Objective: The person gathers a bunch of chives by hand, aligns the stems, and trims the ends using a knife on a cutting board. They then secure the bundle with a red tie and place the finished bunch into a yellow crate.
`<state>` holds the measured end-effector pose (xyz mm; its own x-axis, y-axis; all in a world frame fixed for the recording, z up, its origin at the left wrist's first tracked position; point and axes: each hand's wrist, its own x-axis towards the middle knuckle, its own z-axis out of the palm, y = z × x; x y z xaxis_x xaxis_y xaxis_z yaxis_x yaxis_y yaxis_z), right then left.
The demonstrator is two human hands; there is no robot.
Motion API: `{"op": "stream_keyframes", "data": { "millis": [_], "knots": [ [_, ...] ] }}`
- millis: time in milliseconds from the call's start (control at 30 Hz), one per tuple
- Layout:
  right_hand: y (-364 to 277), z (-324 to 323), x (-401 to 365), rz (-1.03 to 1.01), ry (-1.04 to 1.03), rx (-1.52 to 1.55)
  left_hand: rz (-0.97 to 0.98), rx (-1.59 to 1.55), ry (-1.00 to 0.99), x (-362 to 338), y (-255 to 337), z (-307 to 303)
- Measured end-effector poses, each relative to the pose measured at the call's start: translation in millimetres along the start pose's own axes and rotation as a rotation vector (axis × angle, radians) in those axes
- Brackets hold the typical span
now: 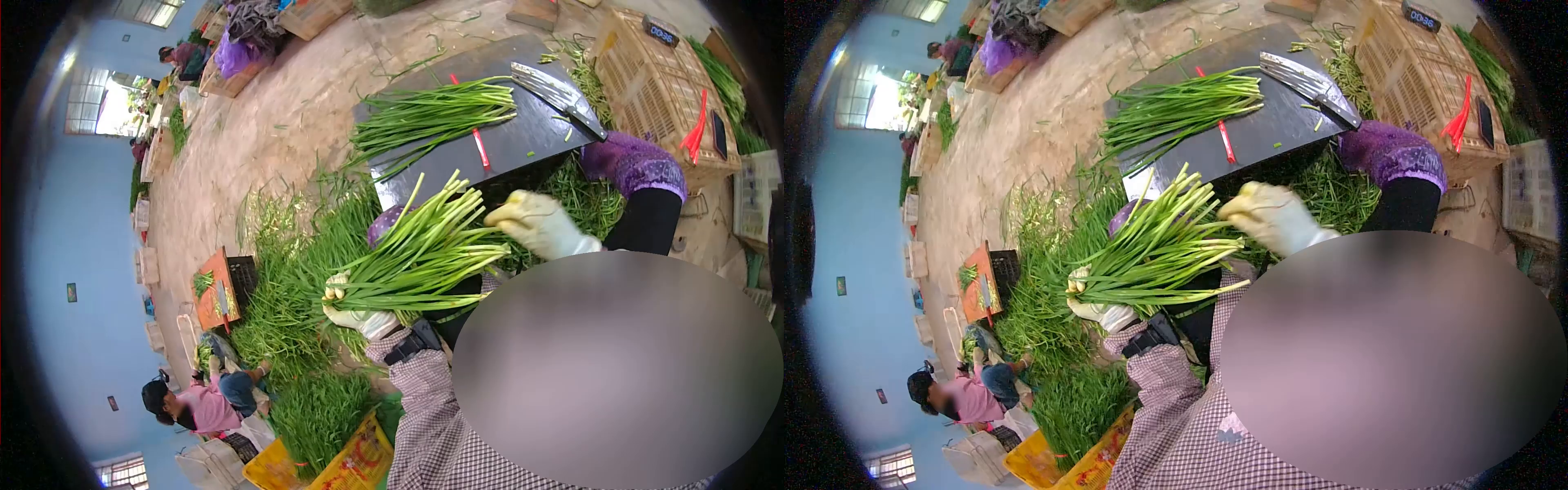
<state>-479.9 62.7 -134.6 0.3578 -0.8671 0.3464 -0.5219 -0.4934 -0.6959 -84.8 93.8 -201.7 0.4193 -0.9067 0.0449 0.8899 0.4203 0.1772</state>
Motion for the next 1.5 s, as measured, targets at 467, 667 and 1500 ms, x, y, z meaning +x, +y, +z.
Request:
{"op": "stream_keyframes", "data": {
  "millis": [467,667,1500],
  "knots": [
    [-23.7,67.5,56.0,-0.418,-0.099,-0.331,0.116,0.182,0.111,-14.3,-8.1,68.2],
    [-34.9,46.2,63.1,-0.134,0.018,0.507,0.074,0.160,0.066,-9.8,-5.1,62.1],
    [-36.7,49.8,95.1,-0.321,0.110,0.355,0.063,0.035,-0.002,-6.9,-1.2,52.3]
  ]
}}
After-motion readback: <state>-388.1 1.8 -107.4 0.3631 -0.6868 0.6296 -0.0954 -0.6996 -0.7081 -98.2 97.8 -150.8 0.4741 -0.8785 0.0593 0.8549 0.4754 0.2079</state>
